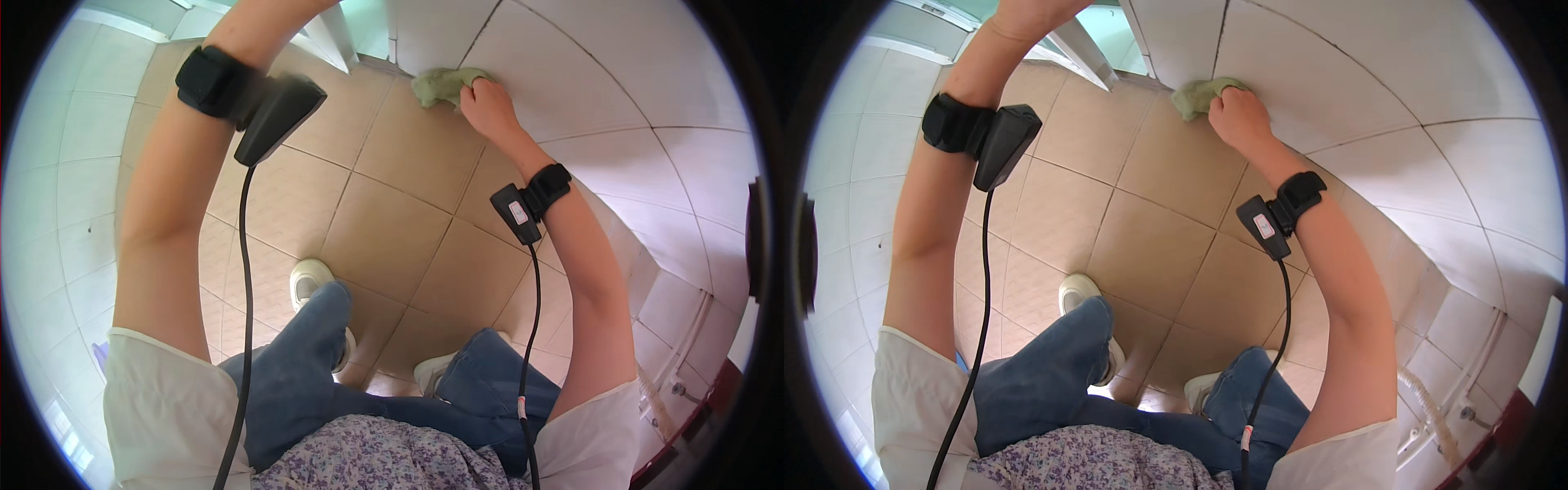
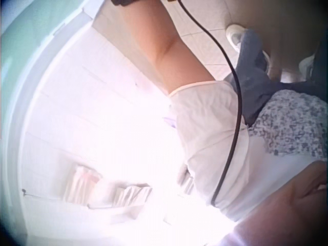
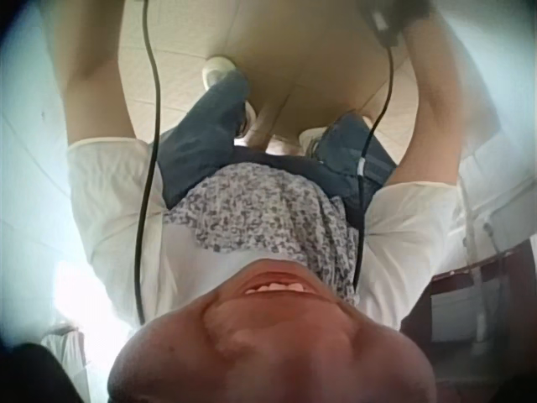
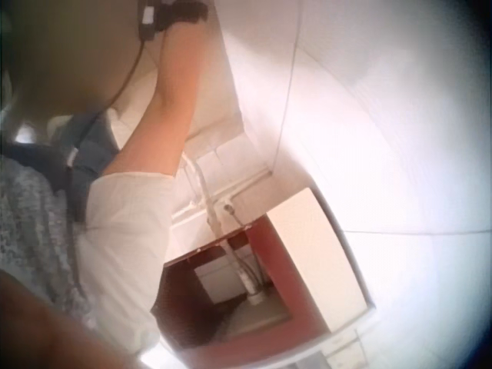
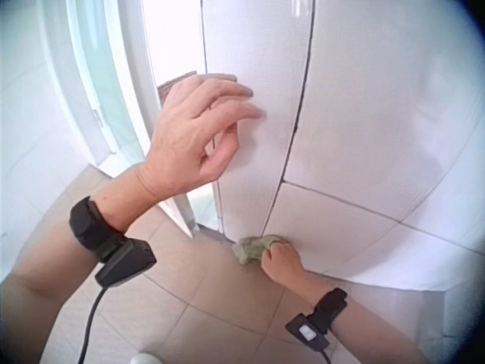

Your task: Cleaning the wall tiles, door frame, and sink area in a bathroom using a cloth and a bucket of water.

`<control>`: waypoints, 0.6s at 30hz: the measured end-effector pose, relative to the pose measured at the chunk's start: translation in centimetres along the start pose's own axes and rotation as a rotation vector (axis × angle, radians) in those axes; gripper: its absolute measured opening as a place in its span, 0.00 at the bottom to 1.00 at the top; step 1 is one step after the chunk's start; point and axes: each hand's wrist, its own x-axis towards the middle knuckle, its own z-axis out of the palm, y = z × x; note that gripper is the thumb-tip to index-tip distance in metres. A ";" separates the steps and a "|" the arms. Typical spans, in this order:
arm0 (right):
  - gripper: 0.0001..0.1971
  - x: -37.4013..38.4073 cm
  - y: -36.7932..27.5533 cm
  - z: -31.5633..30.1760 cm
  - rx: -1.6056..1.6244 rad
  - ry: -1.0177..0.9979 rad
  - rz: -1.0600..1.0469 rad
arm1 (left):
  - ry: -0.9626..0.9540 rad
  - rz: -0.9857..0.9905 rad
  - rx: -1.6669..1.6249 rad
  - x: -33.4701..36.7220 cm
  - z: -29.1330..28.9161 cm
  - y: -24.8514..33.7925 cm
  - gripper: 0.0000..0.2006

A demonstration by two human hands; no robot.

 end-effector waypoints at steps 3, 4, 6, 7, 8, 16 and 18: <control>0.15 0.6 -1.3 0.1 0.022 0.040 -0.032 | -0.076 -0.062 0.034 -1.4 -1.2 -0.6 0.12; 0.15 0.6 -1.9 -0.1 0.056 0.047 -0.061 | -0.022 -0.100 -0.039 -1.5 -1.1 -0.7 0.11; 0.15 0.9 -3.5 -1.1 0.064 0.077 -0.135 | -0.042 -0.137 -0.040 -1.2 -1.0 -0.9 0.11; 0.15 0.9 -4.3 -1.3 0.068 0.107 -0.194 | -0.056 -0.177 -0.053 -1.0 -0.8 -0.7 0.10; 0.15 1.4 -4.8 -0.8 0.073 0.099 -0.201 | 0.020 -0.133 0.018 -0.8 -0.5 -0.1 0.09; 0.15 4.0 -4.0 6.1 0.068 -0.057 -0.043 | -0.041 -0.347 -0.078 -0.7 -0.6 -0.3 0.05; 0.15 4.5 -3.8 7.1 0.069 -0.065 -0.040 | -0.015 -0.368 -0.069 -0.9 -1.4 -1.0 0.05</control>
